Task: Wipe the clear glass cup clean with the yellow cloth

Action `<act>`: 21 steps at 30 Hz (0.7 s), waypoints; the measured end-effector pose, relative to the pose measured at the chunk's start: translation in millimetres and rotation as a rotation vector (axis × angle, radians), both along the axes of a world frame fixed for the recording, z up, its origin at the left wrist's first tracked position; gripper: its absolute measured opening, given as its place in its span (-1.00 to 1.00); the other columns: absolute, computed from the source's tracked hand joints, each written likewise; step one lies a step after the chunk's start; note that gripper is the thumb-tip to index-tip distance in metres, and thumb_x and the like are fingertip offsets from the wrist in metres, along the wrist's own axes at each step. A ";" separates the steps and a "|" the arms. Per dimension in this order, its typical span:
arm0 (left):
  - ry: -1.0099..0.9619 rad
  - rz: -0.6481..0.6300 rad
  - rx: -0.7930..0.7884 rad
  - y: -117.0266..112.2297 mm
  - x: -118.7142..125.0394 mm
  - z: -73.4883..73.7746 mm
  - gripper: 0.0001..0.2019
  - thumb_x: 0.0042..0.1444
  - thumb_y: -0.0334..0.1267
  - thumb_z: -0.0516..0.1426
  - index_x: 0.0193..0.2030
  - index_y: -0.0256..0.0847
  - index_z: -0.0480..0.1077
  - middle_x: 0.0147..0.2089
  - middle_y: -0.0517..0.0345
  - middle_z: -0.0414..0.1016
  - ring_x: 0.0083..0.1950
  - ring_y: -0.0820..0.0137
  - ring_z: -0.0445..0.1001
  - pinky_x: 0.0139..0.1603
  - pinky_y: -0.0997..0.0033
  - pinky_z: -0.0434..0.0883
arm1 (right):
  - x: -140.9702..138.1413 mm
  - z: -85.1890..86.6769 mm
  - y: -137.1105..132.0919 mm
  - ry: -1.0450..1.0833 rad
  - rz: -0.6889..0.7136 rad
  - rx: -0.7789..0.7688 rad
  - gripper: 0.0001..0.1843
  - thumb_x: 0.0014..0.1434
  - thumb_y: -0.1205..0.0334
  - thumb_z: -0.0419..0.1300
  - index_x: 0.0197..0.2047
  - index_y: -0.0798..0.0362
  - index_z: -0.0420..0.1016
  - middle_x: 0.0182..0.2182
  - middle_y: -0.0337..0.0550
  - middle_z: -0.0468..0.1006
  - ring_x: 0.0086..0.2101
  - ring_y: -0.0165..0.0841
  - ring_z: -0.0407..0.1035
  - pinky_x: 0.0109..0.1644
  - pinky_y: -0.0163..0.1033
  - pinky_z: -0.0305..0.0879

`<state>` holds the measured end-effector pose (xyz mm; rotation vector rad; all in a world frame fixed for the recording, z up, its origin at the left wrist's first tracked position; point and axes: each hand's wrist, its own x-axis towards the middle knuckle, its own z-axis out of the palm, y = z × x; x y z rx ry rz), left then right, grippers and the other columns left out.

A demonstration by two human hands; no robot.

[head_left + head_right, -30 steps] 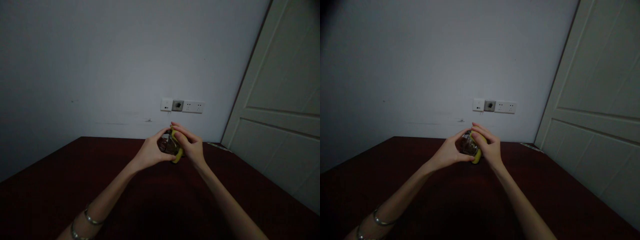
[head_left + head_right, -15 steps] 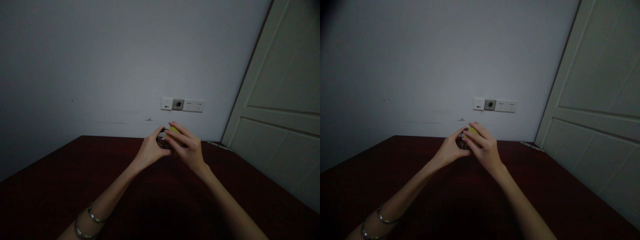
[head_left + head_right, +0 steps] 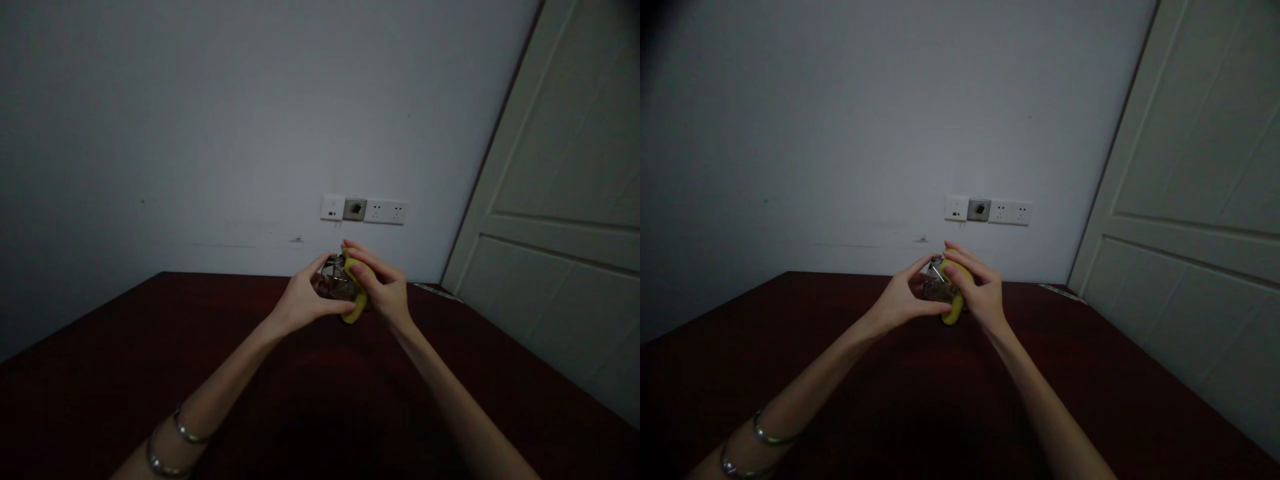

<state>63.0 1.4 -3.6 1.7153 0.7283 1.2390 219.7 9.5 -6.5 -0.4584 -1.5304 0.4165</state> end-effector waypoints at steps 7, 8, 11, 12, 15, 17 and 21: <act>-0.095 -0.095 -0.152 -3.6 -2.5 1.2 -0.05 -0.26 -0.28 0.39 0.31 -0.22 0.07 -0.13 -0.05 0.50 -0.25 0.30 0.49 -0.45 0.44 0.46 | -0.1 4.1 -9.0 -0.111 -0.023 0.121 -0.71 0.08 0.28 0.28 -0.12 -0.24 0.57 0.05 -0.28 0.51 0.06 -0.29 0.38 0.17 -0.06 0.28; -0.093 -0.112 -0.143 -3.7 -2.8 1.1 -0.07 -0.24 -0.28 0.39 0.30 -0.21 0.09 -0.13 -0.05 0.50 -0.24 0.30 0.49 -0.45 0.43 0.46 | -0.8 4.3 -7.9 -0.070 -0.020 0.090 -0.73 0.10 0.26 0.27 -0.12 -0.24 0.57 0.04 -0.28 0.52 0.05 -0.29 0.39 0.18 -0.04 0.27; -0.104 -0.129 -0.117 -2.7 -2.7 -0.1 -0.10 -0.24 -0.28 0.39 0.27 -0.24 0.12 -0.11 -0.07 0.51 -0.19 0.26 0.50 -0.38 0.40 0.48 | -3.0 5.6 -6.0 0.027 -0.024 -0.012 -0.77 0.13 0.22 0.24 -0.13 -0.24 0.57 0.01 -0.27 0.55 0.04 -0.29 0.40 0.21 0.01 0.24; -0.107 -0.122 -0.096 -2.0 -2.4 -0.7 -0.11 -0.26 -0.28 0.39 0.26 -0.26 0.14 -0.10 -0.08 0.51 -0.16 0.25 0.50 -0.32 0.38 0.49 | -3.5 6.6 -6.9 0.030 -0.029 -0.020 -0.77 0.12 0.21 0.24 -0.13 -0.24 0.57 0.01 -0.28 0.55 0.04 -0.29 0.40 0.21 0.02 0.23; -0.081 -0.044 -0.026 0.3 -2.4 -2.5 -0.09 -0.29 -0.26 0.40 0.25 -0.31 0.16 -0.09 -0.07 0.52 -0.13 0.24 0.51 -0.17 0.31 0.48 | -3.3 11.5 -15.4 -0.080 -0.035 0.055 -0.75 0.08 0.25 0.28 -0.15 -0.24 0.58 0.04 -0.28 0.52 0.05 -0.27 0.40 0.20 0.01 0.26; -0.017 0.016 0.017 1.6 -3.4 -3.5 -0.08 -0.27 -0.22 0.39 0.27 -0.31 0.14 -0.15 -0.03 0.53 -0.20 0.26 0.53 -0.19 0.29 0.47 | -2.1 15.3 -22.2 -0.205 -0.033 0.119 -0.72 0.05 0.30 0.30 -0.16 -0.23 0.59 0.05 -0.27 0.51 0.06 -0.25 0.39 0.20 0.03 0.27; 0.079 0.088 0.083 3.4 -5.4 -5.9 -0.08 -0.26 -0.14 0.39 0.28 -0.25 0.15 -0.24 0.05 0.54 -0.28 0.28 0.52 -0.30 0.33 0.46 | 0.3 17.9 -23.9 -0.253 -0.043 0.096 -0.74 0.05 0.26 0.30 -0.16 -0.22 0.59 0.04 -0.25 0.51 0.06 -0.23 0.39 0.19 0.05 0.27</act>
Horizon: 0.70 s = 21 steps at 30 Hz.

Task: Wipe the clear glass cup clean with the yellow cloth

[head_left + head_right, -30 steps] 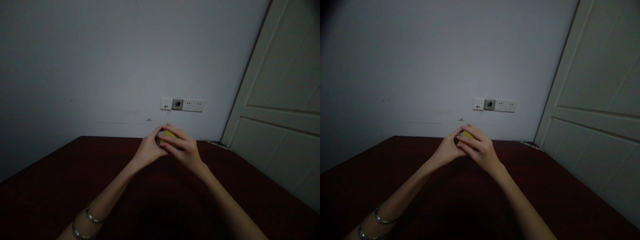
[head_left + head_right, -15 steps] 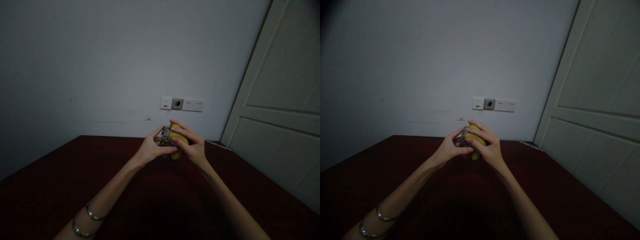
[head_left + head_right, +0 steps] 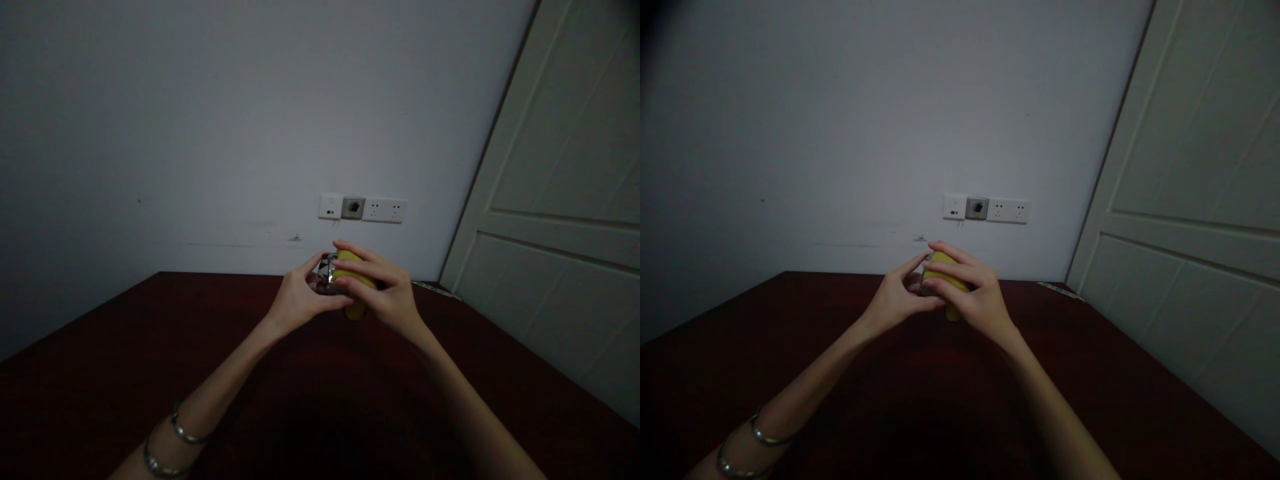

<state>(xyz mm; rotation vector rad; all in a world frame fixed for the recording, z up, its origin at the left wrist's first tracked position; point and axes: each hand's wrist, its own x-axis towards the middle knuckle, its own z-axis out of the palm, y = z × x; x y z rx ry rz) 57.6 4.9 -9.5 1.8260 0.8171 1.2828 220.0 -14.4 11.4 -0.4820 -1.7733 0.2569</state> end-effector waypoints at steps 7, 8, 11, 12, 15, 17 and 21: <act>-0.090 -0.052 -0.122 -2.3 4.1 4.4 -0.08 -0.32 -0.13 0.41 0.24 -0.29 0.20 -0.20 -0.02 0.55 -0.27 0.26 0.53 -0.31 0.30 0.49 | 4.2 -7.7 17.8 0.171 0.024 -0.197 -0.67 0.18 -0.07 0.13 -0.06 -0.17 0.54 0.06 -0.20 0.50 0.10 -0.24 0.34 0.26 0.03 0.16; -0.111 -0.067 -0.167 -3.1 4.2 6.1 -0.10 -0.30 -0.12 0.40 0.23 -0.30 0.21 -0.21 -0.03 0.55 -0.29 0.27 0.52 -0.35 0.31 0.49 | 5.5 -8.5 17.9 0.130 0.046 -0.195 -0.59 0.18 -0.13 0.09 0.01 -0.17 0.49 0.10 -0.18 0.46 0.12 -0.22 0.31 0.27 0.03 0.13; -0.134 -0.116 -0.261 -4.0 2.7 10.0 -0.24 -0.21 -0.03 0.34 0.15 -0.31 0.29 -0.25 -0.02 0.55 -0.38 0.33 0.50 -0.47 0.36 0.47 | 8.3 -10.8 15.3 -0.016 0.107 -0.160 -0.24 -0.02 -0.28 0.20 0.21 -0.15 0.27 0.22 -0.10 0.29 0.18 -0.12 0.20 0.28 0.07 0.10; -0.129 -0.129 -0.263 -3.8 1.9 10.6 -0.31 -0.18 -0.01 0.32 0.10 -0.30 0.34 -0.27 -0.01 0.54 -0.41 0.35 0.49 -0.48 0.38 0.46 | 8.1 -11.6 14.1 -0.055 0.096 -0.134 -0.11 -0.12 -0.26 0.29 0.24 -0.14 0.20 0.24 -0.08 0.24 0.19 -0.08 0.18 0.28 0.08 0.09; -0.113 -0.146 -0.227 -2.1 -0.1 11.2 -0.45 -0.13 0.03 0.28 -0.04 -0.29 0.42 -0.27 0.01 0.54 -0.41 0.39 0.48 -0.44 0.41 0.44 | 3.9 -14.2 11.2 -0.123 -0.033 -0.035 0.05 -0.22 -0.05 0.44 0.30 -0.16 0.07 0.26 -0.06 0.16 0.22 -0.09 0.11 0.31 0.08 0.03; -0.099 -0.144 -0.215 -1.2 -1.2 11.5 -0.46 -0.12 0.05 0.28 -0.08 -0.30 0.43 -0.28 0.02 0.53 -0.41 0.39 0.48 -0.43 0.42 0.43 | 0.1 -15.9 10.3 -0.136 -0.100 0.007 0.01 -0.16 0.07 0.43 0.30 -0.17 0.04 0.25 -0.06 0.17 0.23 -0.12 0.10 0.32 0.08 0.02; -0.024 -0.225 -0.248 -1.2 -7.0 12.5 -0.26 -0.10 0.11 0.25 0.16 -0.30 0.27 -0.34 0.02 0.51 -0.45 0.37 0.48 -0.43 0.37 0.43 | -2.0 -18.9 14.0 -0.046 -0.068 -0.051 -0.03 -0.12 0.13 0.41 0.30 -0.16 0.05 0.26 -0.05 0.17 0.23 -0.15 0.11 0.31 0.07 0.05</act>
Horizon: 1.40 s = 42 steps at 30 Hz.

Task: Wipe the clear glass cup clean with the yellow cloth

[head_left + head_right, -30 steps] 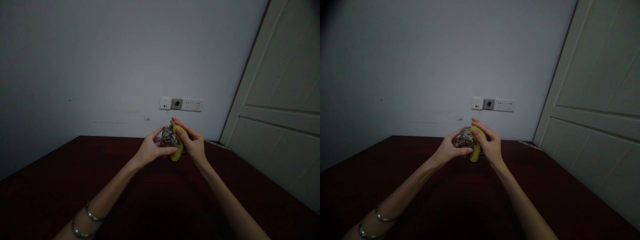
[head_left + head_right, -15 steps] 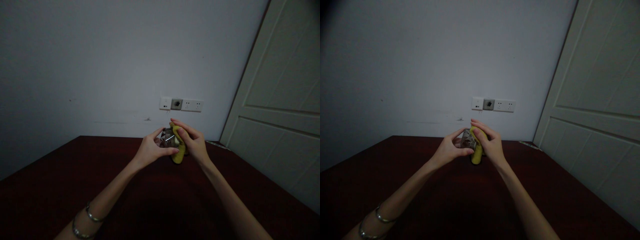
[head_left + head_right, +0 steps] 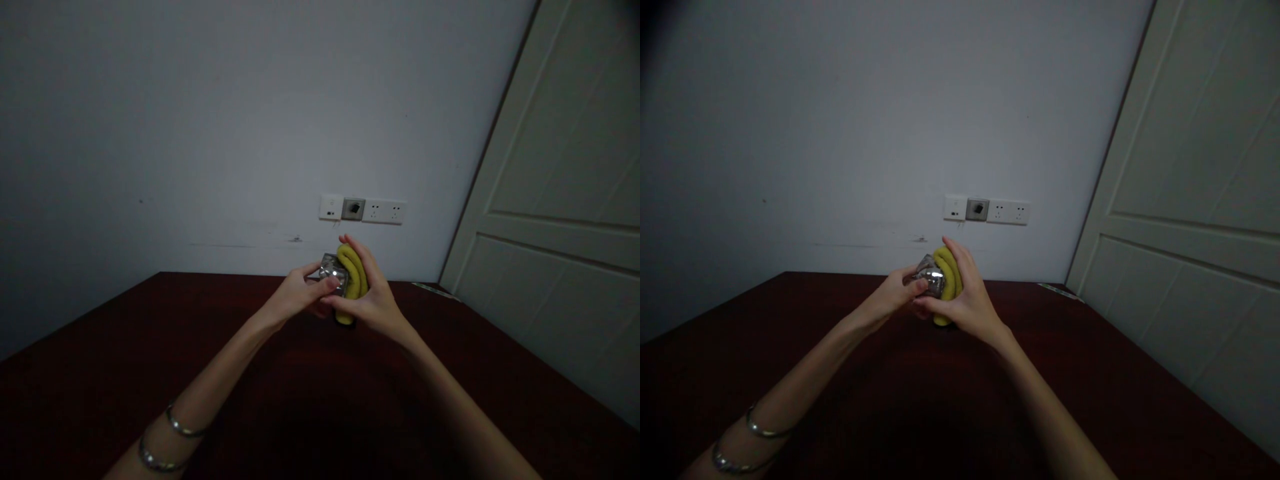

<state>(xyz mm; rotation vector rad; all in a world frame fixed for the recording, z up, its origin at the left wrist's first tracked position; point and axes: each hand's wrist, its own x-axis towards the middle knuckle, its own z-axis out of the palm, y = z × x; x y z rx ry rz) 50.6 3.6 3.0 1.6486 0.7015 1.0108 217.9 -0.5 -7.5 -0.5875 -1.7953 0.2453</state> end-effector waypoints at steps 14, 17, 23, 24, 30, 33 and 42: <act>0.288 0.190 0.516 -1.8 -7.5 5.8 -0.02 -0.30 -0.07 0.39 0.30 -0.20 0.11 0.17 -0.14 0.38 0.15 0.09 0.38 0.16 0.10 0.30 | -2.8 -0.5 5.8 0.259 0.183 -0.390 -0.05 -0.12 -0.02 0.37 0.29 -0.01 0.11 0.15 0.06 0.38 0.07 -0.15 0.37 0.16 0.02 0.32; 0.267 0.199 0.515 -2.4 -6.4 7.0 -0.07 -0.32 -0.08 0.40 0.24 -0.23 0.19 0.13 -0.10 0.42 0.11 0.12 0.42 0.15 0.12 0.32 | -3.3 -1.1 5.0 0.237 0.161 -0.331 -0.13 -0.05 -0.08 0.32 0.29 -0.06 0.14 0.18 0.02 0.36 0.09 -0.16 0.35 0.17 0.04 0.29; 0.257 0.241 0.540 3.9 -5.7 -0.4 -0.07 -0.34 -0.08 0.41 0.23 -0.24 0.20 0.11 -0.10 0.43 0.10 0.12 0.42 0.12 0.13 0.35 | -2.5 3.1 -2.5 0.147 0.089 -0.150 -0.52 0.23 -0.08 0.04 0.16 -0.13 0.34 0.19 -0.14 0.35 0.18 -0.22 0.23 0.29 0.04 0.11; 0.255 0.249 0.540 4.5 -5.6 -1.6 -0.07 -0.33 -0.09 0.40 0.23 -0.25 0.19 0.10 -0.10 0.43 0.09 0.13 0.43 0.12 0.14 0.36 | -2.5 4.1 -4.6 0.109 0.075 -0.087 -0.56 0.24 -0.04 0.05 0.14 -0.15 0.37 0.20 -0.16 0.33 0.20 -0.23 0.20 0.30 0.05 0.08; 0.236 0.197 0.583 4.4 -4.2 -5.8 -0.13 -0.21 -0.17 0.36 0.26 -0.24 0.14 0.11 -0.09 0.42 0.05 0.17 0.46 0.08 0.16 0.39 | -0.6 4.0 -3.6 -0.010 0.074 0.124 -0.66 0.23 0.15 0.12 0.07 -0.23 0.43 0.21 -0.23 0.33 0.20 -0.27 0.21 0.29 0.06 0.10; 0.231 0.171 0.649 5.7 -3.8 -7.8 -0.07 -0.27 -0.16 0.39 0.28 -0.23 0.12 0.23 -0.13 0.31 0.20 0.13 0.34 0.23 0.10 0.26 | -1.0 1.3 6.1 0.142 0.096 0.032 -0.72 0.23 0.14 0.11 0.00 -0.22 0.49 0.14 -0.24 0.42 0.15 -0.29 0.28 0.27 0.04 0.15; 0.226 0.147 0.676 6.7 -3.4 -8.7 -0.02 -0.27 -0.16 0.39 0.31 -0.21 0.07 0.30 -0.15 0.22 0.28 0.12 0.26 0.30 0.08 0.18 | -5.9 5.2 -5.9 0.150 0.050 0.103 -0.75 0.17 0.24 0.18 -0.08 -0.20 0.55 0.09 -0.23 0.47 0.10 -0.27 0.34 0.22 0.01 0.22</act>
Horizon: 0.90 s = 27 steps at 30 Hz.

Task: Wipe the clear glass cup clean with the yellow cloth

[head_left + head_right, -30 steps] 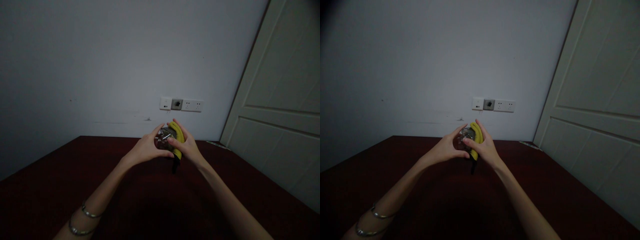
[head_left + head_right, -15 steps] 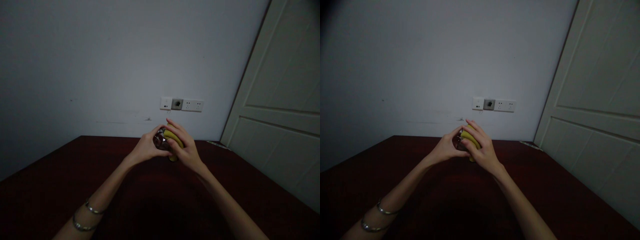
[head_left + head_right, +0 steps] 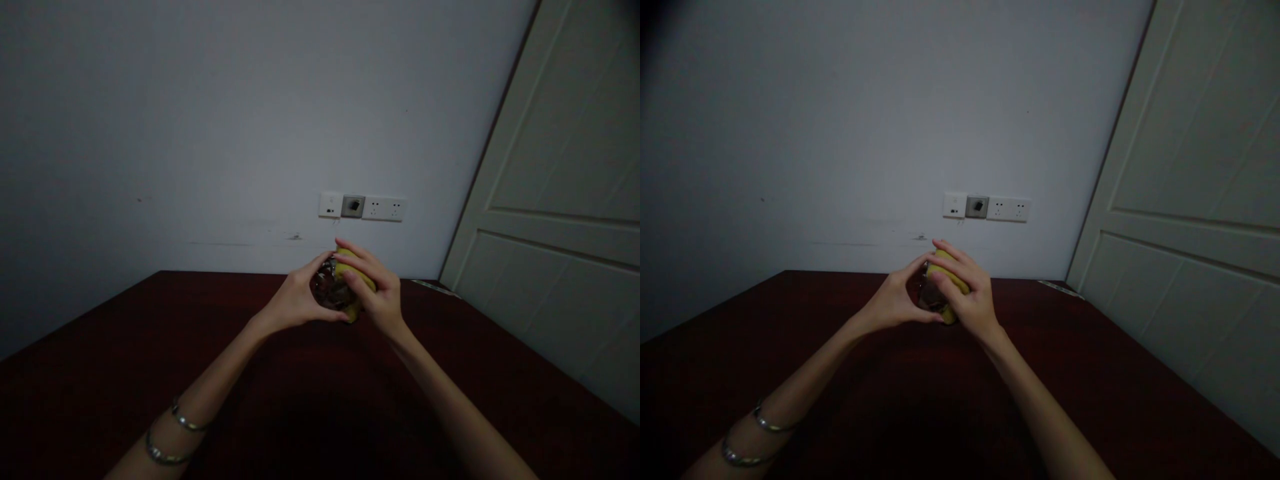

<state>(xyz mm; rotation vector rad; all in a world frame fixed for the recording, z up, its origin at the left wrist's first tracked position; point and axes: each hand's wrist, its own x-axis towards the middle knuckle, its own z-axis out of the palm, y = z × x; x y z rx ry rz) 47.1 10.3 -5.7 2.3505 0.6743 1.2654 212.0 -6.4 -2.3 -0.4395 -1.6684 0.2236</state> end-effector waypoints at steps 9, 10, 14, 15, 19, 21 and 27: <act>-0.017 0.011 -0.029 -1.5 1.2 0.5 -0.02 -0.31 -0.15 0.41 0.29 -0.22 0.11 0.25 -0.14 0.29 0.25 0.06 0.29 0.27 0.02 0.23 | 0.2 -1.4 9.1 0.127 0.068 -0.120 -0.79 0.18 0.20 0.18 -0.14 -0.18 0.58 0.03 -0.24 0.53 0.05 -0.29 0.39 0.19 -0.02 0.27; -0.020 0.015 -0.040 -2.6 1.5 1.0 -0.02 -0.32 -0.15 0.41 0.29 -0.23 0.11 0.24 -0.14 0.30 0.24 0.07 0.30 0.26 0.04 0.24 | -0.5 -1.5 10.5 0.163 0.076 -0.163 -0.80 0.18 0.19 0.18 -0.15 -0.18 0.59 0.02 -0.23 0.54 0.05 -0.29 0.39 0.19 -0.03 0.27; -0.024 0.067 -0.109 -5.7 3.7 2.6 -0.06 -0.31 -0.16 0.40 0.26 -0.26 0.16 0.15 -0.11 0.41 0.15 0.10 0.39 0.18 0.09 0.33 | -3.1 -0.1 6.2 0.114 0.013 -0.125 -0.80 0.16 0.22 0.19 -0.16 -0.15 0.59 0.02 -0.19 0.53 0.03 -0.29 0.41 0.17 -0.03 0.29; -0.021 0.078 -0.117 -5.8 4.1 2.6 -0.08 -0.30 -0.18 0.40 0.25 -0.26 0.17 0.13 -0.10 0.42 0.12 0.11 0.42 0.15 0.11 0.35 | -3.3 0.4 3.6 0.068 -0.016 -0.068 -0.79 0.15 0.24 0.20 -0.15 -0.14 0.59 0.03 -0.18 0.53 0.03 -0.28 0.41 0.17 -0.03 0.29; -0.017 0.100 -0.097 -4.4 3.8 1.9 -0.16 -0.21 -0.29 0.34 0.27 -0.20 0.15 0.09 -0.02 0.45 0.00 0.20 0.49 0.01 0.22 0.43 | -1.9 1.6 -3.3 -0.148 -0.071 0.142 -0.73 0.09 0.32 0.25 -0.12 -0.10 0.59 0.05 -0.13 0.51 0.11 -0.22 0.34 0.22 0.03 0.23; -0.018 0.114 -0.076 -3.7 3.3 1.4 -0.16 -0.21 -0.28 0.34 0.27 -0.19 0.15 0.11 -0.03 0.44 0.01 0.21 0.48 0.01 0.22 0.42 | -0.6 1.7 -2.2 -0.163 -0.078 0.136 -0.72 0.09 0.32 0.25 -0.11 -0.10 0.58 0.06 -0.12 0.50 0.11 -0.22 0.34 0.22 0.02 0.24; 0.011 0.129 -0.059 -3.8 4.7 0.1 -0.19 -0.25 -0.18 0.37 0.20 -0.19 0.23 -0.03 0.06 0.51 -0.10 0.25 0.51 -0.05 0.26 0.44 | 1.4 2.9 3.9 -0.060 -0.090 -0.069 -0.76 0.13 0.25 0.23 -0.11 -0.14 0.58 0.02 -0.13 0.54 0.01 -0.28 0.43 0.13 -0.03 0.34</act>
